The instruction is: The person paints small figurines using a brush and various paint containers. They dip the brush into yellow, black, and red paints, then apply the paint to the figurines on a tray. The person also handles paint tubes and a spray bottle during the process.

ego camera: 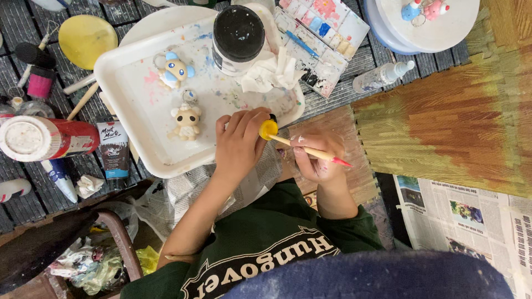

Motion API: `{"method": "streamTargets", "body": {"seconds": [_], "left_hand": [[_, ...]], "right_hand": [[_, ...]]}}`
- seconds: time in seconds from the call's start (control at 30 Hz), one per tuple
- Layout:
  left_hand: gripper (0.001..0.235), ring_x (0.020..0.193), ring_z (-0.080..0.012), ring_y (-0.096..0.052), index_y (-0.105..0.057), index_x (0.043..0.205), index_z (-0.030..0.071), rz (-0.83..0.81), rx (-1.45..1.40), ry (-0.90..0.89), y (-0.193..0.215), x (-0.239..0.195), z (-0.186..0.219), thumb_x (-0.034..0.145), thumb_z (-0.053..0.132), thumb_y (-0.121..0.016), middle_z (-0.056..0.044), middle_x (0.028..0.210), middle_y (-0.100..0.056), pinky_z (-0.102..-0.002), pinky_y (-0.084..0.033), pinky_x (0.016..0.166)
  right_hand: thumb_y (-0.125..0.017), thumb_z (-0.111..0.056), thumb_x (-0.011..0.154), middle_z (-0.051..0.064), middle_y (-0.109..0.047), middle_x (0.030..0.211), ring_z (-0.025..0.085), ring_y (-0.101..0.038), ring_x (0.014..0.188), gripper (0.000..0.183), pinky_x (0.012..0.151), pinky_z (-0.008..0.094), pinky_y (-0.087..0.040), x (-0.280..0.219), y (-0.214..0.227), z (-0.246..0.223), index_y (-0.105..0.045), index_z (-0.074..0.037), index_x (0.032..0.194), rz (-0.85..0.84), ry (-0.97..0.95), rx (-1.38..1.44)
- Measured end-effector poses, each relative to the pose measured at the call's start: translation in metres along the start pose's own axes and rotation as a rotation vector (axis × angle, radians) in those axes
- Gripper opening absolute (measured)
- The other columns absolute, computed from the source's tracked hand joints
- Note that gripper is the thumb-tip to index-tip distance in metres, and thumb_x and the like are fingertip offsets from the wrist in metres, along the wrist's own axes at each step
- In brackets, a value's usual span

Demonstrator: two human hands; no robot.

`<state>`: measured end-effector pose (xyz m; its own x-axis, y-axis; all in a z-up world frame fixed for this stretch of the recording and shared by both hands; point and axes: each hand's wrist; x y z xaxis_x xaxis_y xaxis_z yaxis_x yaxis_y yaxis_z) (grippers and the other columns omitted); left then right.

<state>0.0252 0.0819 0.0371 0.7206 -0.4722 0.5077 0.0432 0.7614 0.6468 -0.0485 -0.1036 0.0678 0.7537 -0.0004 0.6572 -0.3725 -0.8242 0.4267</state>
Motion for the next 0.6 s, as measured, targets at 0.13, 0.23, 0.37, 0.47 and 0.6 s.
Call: {"method": "streamTargets", "body": {"seconds": [0.13,0.23,0.37,0.47,0.6], "left_hand": [[0.048,0.112,-0.0219,-0.063,-0.053,0.13,0.011,-0.002,0.008,-0.006,0.0,0.0,0.0,0.088,0.012,-0.077,0.0,0.13,-0.066,-0.04,-0.036,0.099],[0.049,0.112,-0.0222,-0.062,-0.053,0.13,0.011,-0.008,0.011,-0.003,0.0,0.0,0.0,0.088,0.012,-0.077,0.0,0.13,-0.066,-0.041,-0.036,0.099],[0.05,0.113,-0.0224,-0.062,-0.053,0.131,0.011,-0.019,0.023,0.007,-0.002,-0.002,0.0,0.087,0.012,-0.077,0.0,0.129,-0.066,-0.041,-0.036,0.101],[0.051,0.114,-0.0229,-0.062,-0.053,0.131,0.011,-0.02,0.02,0.01,-0.003,-0.002,-0.001,0.087,0.012,-0.077,-0.001,0.129,-0.066,-0.042,-0.036,0.101],[0.052,0.114,-0.0233,-0.062,-0.053,0.131,0.012,-0.029,0.024,0.008,-0.004,-0.002,-0.001,0.085,0.012,-0.078,0.0,0.128,-0.066,-0.042,-0.036,0.101]], "right_hand": [[-0.069,0.003,0.094,0.009,-0.072,0.086,0.024,-0.075,0.076,0.016,0.065,0.033,-0.06,0.003,-0.001,-0.001,-0.061,-0.004,0.106,0.018,0.039,-0.071],[-0.068,0.002,0.094,0.008,-0.071,0.085,0.023,-0.075,0.074,0.016,0.063,0.032,-0.06,0.003,0.001,-0.001,-0.061,-0.005,0.105,0.001,0.057,-0.053],[-0.071,0.001,0.094,0.009,-0.072,0.087,0.021,-0.075,0.072,0.017,0.06,0.031,-0.06,0.0,-0.002,0.004,-0.061,-0.004,0.106,0.011,0.06,-0.089],[-0.07,0.001,0.095,0.008,-0.071,0.087,0.021,-0.075,0.073,0.016,0.062,0.032,-0.06,-0.003,-0.003,0.007,-0.06,-0.004,0.108,0.019,0.077,-0.062],[-0.069,0.003,0.095,0.01,-0.071,0.084,0.016,-0.073,0.069,0.017,0.056,0.027,-0.06,-0.004,-0.01,0.016,-0.063,0.0,0.11,0.04,0.1,0.005]]}}
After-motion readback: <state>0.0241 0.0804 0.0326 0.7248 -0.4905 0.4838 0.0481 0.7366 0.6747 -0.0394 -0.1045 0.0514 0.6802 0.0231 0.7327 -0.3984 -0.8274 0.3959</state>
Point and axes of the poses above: each hand's wrist, its own x-axis towards the middle knuckle, its own y-axis out of the back of the hand, z = x × y
